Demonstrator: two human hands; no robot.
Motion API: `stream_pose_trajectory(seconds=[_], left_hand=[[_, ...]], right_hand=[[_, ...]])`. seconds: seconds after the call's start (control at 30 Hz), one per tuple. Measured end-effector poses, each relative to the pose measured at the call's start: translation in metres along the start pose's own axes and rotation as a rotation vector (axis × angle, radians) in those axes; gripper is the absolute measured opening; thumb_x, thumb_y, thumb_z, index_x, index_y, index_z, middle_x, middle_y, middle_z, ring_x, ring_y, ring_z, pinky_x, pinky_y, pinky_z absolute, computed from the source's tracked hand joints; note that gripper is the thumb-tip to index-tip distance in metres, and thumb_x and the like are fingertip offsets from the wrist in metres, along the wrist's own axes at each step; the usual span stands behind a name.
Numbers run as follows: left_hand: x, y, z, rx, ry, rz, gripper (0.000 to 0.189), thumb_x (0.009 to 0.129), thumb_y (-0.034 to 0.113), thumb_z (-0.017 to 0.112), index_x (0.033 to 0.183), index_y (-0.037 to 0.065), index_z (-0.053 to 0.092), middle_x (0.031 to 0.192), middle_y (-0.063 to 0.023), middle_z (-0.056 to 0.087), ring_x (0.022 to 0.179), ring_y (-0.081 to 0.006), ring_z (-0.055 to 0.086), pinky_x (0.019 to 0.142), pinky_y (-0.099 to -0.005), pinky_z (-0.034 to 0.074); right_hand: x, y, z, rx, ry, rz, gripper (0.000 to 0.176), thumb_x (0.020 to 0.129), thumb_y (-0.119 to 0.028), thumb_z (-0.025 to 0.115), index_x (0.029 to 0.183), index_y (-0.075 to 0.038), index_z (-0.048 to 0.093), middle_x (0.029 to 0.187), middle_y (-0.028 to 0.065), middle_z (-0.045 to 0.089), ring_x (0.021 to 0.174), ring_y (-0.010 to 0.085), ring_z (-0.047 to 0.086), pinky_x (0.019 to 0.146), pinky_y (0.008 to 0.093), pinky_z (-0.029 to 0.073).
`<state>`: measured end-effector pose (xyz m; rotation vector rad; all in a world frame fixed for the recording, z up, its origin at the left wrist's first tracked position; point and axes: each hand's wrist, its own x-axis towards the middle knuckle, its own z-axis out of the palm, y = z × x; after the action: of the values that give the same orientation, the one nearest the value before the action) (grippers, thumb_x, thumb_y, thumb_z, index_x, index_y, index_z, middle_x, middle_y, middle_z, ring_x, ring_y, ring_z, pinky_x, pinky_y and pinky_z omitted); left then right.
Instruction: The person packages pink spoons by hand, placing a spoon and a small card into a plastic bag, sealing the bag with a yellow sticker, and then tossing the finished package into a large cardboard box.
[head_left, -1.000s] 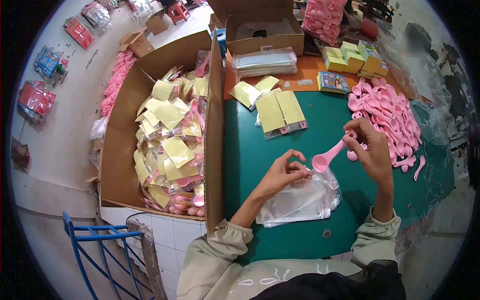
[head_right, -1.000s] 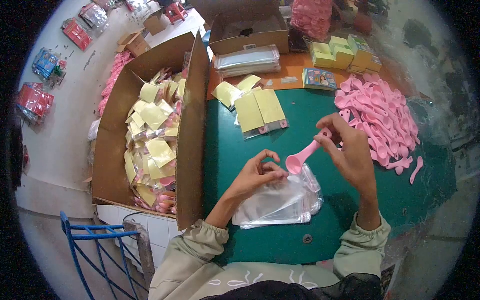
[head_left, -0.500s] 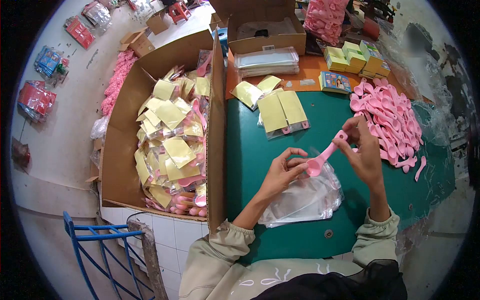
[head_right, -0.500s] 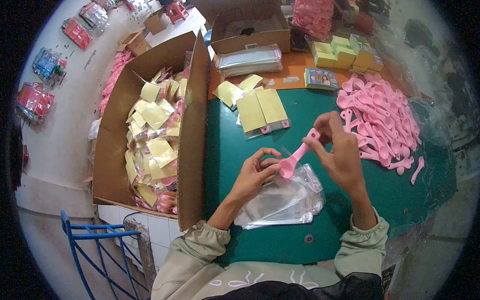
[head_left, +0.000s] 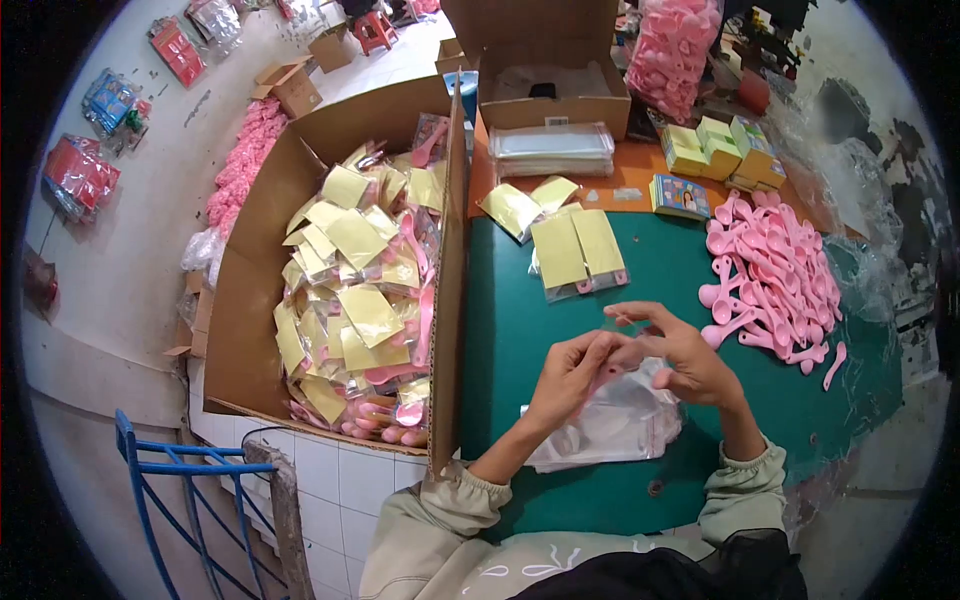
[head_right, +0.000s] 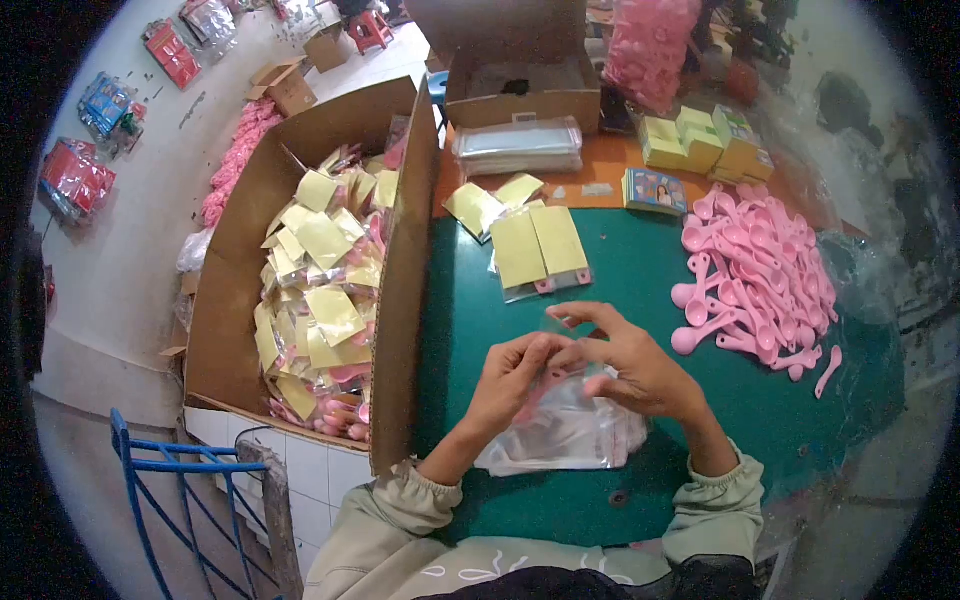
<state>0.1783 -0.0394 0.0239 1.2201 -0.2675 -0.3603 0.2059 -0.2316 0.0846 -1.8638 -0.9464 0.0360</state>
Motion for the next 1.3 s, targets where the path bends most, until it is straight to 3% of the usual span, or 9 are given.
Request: stream_pose_trajectory(seconds=[0.13, 0.2, 0.27, 0.37, 0.6, 0.63, 0.87, 1.07, 1.3], left_hand=[[-0.001, 0.005, -0.003, -0.147, 0.002, 0.017, 0.042, 0.098, 0.031, 0.04, 0.11, -0.005, 0.058, 0.103, -0.0148, 0.064, 0.091, -0.0176, 0.063, 0.08, -0.0278, 0.051], [-0.001, 0.002, -0.006, -0.15, -0.014, 0.033, 0.042, 0.098, 0.032, 0.039, 0.112, -0.005, 0.056, 0.106, -0.0159, 0.063, 0.093, -0.0189, 0.063, 0.081, -0.028, 0.051], [-0.003, 0.002, -0.002, -0.176, -0.01, 0.04, 0.043, 0.098, 0.032, 0.039, 0.113, -0.005, 0.056, 0.107, -0.0162, 0.063, 0.094, -0.0194, 0.063, 0.081, -0.0278, 0.051], [-0.007, 0.006, 0.0, -0.206, -0.001, 0.008, 0.044, 0.098, 0.033, 0.038, 0.114, -0.004, 0.055, 0.108, -0.0163, 0.063, 0.096, -0.0197, 0.063, 0.081, -0.0276, 0.051], [-0.006, 0.008, 0.003, -0.203, -0.039, -0.039, 0.037, 0.098, 0.025, 0.041, 0.117, -0.004, 0.054, 0.104, -0.0153, 0.063, 0.095, -0.0181, 0.063, 0.078, -0.0232, 0.052], [-0.007, 0.009, 0.004, -0.19, -0.031, -0.059, 0.036, 0.098, 0.024, 0.042, 0.117, -0.004, 0.054, 0.104, -0.015, 0.064, 0.095, -0.0177, 0.063, 0.078, -0.0231, 0.052], [-0.006, 0.001, 0.004, -0.223, -0.104, -0.078, 0.033, 0.098, 0.022, 0.042, 0.116, -0.002, 0.055, 0.103, -0.0129, 0.064, 0.092, -0.0151, 0.063, 0.075, -0.0227, 0.052], [-0.01, 0.004, 0.005, -0.063, -0.161, -0.117, 0.036, 0.097, 0.027, 0.045, 0.101, -0.005, 0.061, 0.089, -0.007, 0.066, 0.077, -0.008, 0.06, 0.069, -0.0207, 0.049], [-0.016, 0.006, 0.01, 0.146, -0.29, -0.094, 0.03, 0.095, 0.022, 0.049, 0.119, 0.004, 0.056, 0.087, -0.0085, 0.066, 0.074, -0.0081, 0.06, 0.062, -0.0225, 0.05]], right_hand=[[0.022, 0.065, -0.055, 0.205, 0.15, 0.196, 0.053, 0.093, -0.046, 0.04, 0.092, 0.0, 0.068, 0.115, 0.0145, 0.056, 0.095, 0.0219, 0.057, 0.082, 0.0354, 0.047], [0.035, 0.131, -0.096, -0.534, 0.451, 0.421, 0.033, 0.086, -0.031, 0.058, 0.095, 0.0, 0.065, 0.092, 0.013, 0.064, 0.082, 0.02, 0.06, 0.074, 0.0292, 0.047], [0.036, 0.192, -0.136, -0.898, 0.349, 0.864, 0.031, 0.079, -0.03, 0.065, 0.084, 0.0, 0.067, 0.081, 0.0175, 0.064, 0.076, 0.0256, 0.062, 0.069, 0.0333, 0.048], [0.005, 0.267, -0.15, -1.024, 0.567, 0.591, 0.029, 0.075, -0.027, 0.067, 0.073, 0.001, 0.066, 0.073, 0.0208, 0.062, 0.071, 0.0325, 0.062, 0.066, 0.0394, 0.047], [0.009, 0.201, -0.132, -1.08, 0.745, 0.596, 0.024, 0.077, -0.02, 0.062, 0.088, 0.001, 0.066, 0.078, 0.0228, 0.061, 0.077, 0.0403, 0.059, 0.07, 0.0465, 0.046], [0.007, 0.192, -0.131, -1.199, 0.77, 0.387, 0.025, 0.083, -0.02, 0.059, 0.089, 0.004, 0.065, 0.076, 0.0204, 0.061, 0.069, 0.0335, 0.062, 0.066, 0.0417, 0.049], [0.0, -0.003, -0.057, 0.105, 0.474, 0.416, 0.015, 0.085, -0.006, 0.06, 0.098, 0.001, 0.06, 0.077, 0.0005, 0.06, 0.054, 0.0082, 0.053, 0.047, 0.0208, 0.043], [-0.026, -0.078, -0.032, -0.253, 0.194, 0.454, 0.011, 0.08, 0.0, 0.062, 0.09, 0.001, 0.061, 0.072, 0.0073, 0.058, 0.052, 0.0117, 0.054, 0.049, 0.0234, 0.044], [-0.036, -0.081, -0.026, -0.44, -0.058, 0.372, 0.018, 0.078, -0.009, 0.065, 0.092, -0.002, 0.057, 0.073, 0.0148, 0.06, 0.059, 0.0287, 0.059, 0.055, 0.0342, 0.046]])
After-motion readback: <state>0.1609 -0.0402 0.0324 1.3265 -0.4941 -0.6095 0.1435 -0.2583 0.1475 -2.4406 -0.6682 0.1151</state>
